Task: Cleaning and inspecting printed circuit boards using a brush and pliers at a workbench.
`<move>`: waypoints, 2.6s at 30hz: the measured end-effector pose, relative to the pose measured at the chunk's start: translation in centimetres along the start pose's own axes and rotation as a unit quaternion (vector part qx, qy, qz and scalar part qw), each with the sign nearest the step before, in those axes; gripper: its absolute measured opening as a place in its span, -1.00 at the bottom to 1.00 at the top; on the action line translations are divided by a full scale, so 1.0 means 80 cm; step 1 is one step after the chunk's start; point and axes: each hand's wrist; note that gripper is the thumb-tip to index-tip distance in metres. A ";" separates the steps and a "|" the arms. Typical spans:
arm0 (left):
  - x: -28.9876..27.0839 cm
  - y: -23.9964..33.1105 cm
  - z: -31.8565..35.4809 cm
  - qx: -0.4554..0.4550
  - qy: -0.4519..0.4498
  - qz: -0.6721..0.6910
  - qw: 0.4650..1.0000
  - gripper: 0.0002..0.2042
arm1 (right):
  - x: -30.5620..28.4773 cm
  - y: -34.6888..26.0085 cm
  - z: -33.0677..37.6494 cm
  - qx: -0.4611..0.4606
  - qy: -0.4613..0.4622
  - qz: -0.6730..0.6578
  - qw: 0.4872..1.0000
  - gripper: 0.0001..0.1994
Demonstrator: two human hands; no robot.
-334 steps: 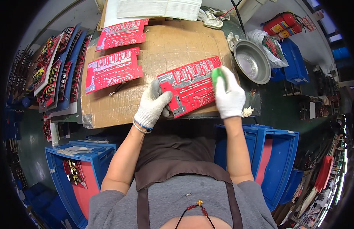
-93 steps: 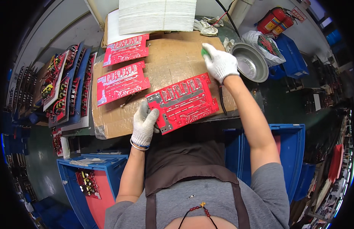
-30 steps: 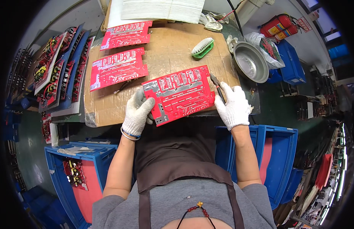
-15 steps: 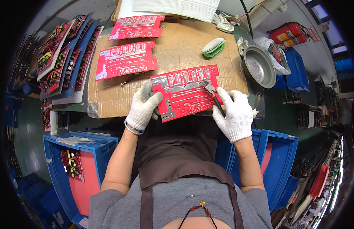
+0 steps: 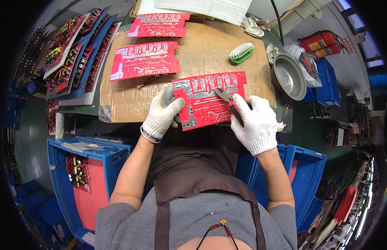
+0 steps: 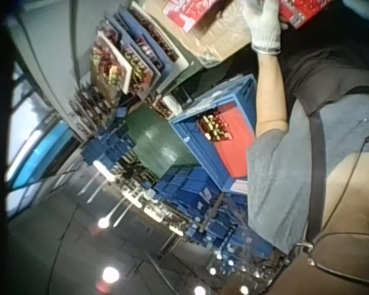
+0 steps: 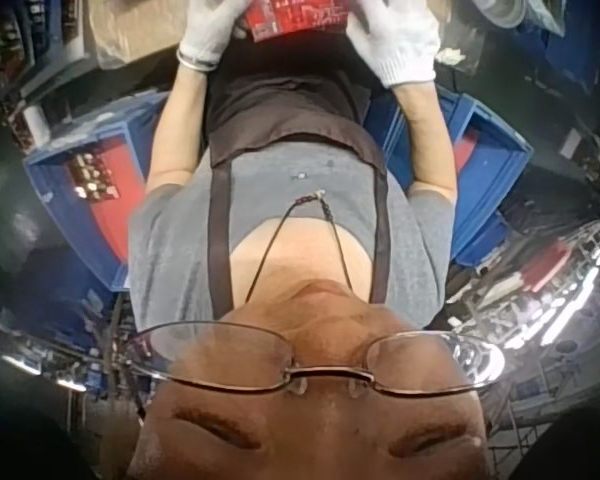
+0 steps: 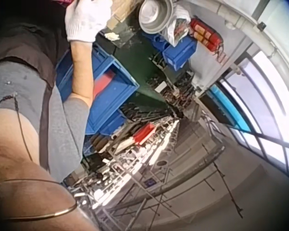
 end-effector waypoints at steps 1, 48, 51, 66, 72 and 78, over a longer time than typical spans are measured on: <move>0.000 0.000 0.000 0.000 0.000 0.000 1.000 -0.58 | 0.001 -0.001 0.000 -0.001 -0.001 0.008 1.000 -0.43; -0.001 -0.004 -0.006 0.016 -0.008 0.006 1.000 -0.56 | 0.081 0.154 -0.234 -0.095 0.003 0.113 0.989 -0.72; -0.001 -0.007 -0.005 0.029 -0.013 0.016 0.999 -0.57 | 0.058 0.148 -0.232 -0.074 0.024 0.099 0.992 -0.77; -0.002 -0.012 -0.002 0.056 -0.023 0.035 0.998 -0.59 | 0.057 0.022 -0.045 0.101 0.058 -0.114 0.987 -0.53; 0.000 -0.016 -0.003 0.078 0.000 0.016 0.997 -0.64 | 0.068 -0.043 -0.058 0.092 0.048 -0.260 0.960 -0.53; 0.005 -0.013 -0.008 0.101 0.002 -0.021 0.995 -0.69 | 0.064 -0.093 0.016 -0.058 -0.029 -0.161 0.985 -0.57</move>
Point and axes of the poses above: each hand's wrist, its own z-axis away from the middle knuckle, its own x-axis out of the palm, y = z × x, and after that the axes turned 9 degrees about -y, right-handed
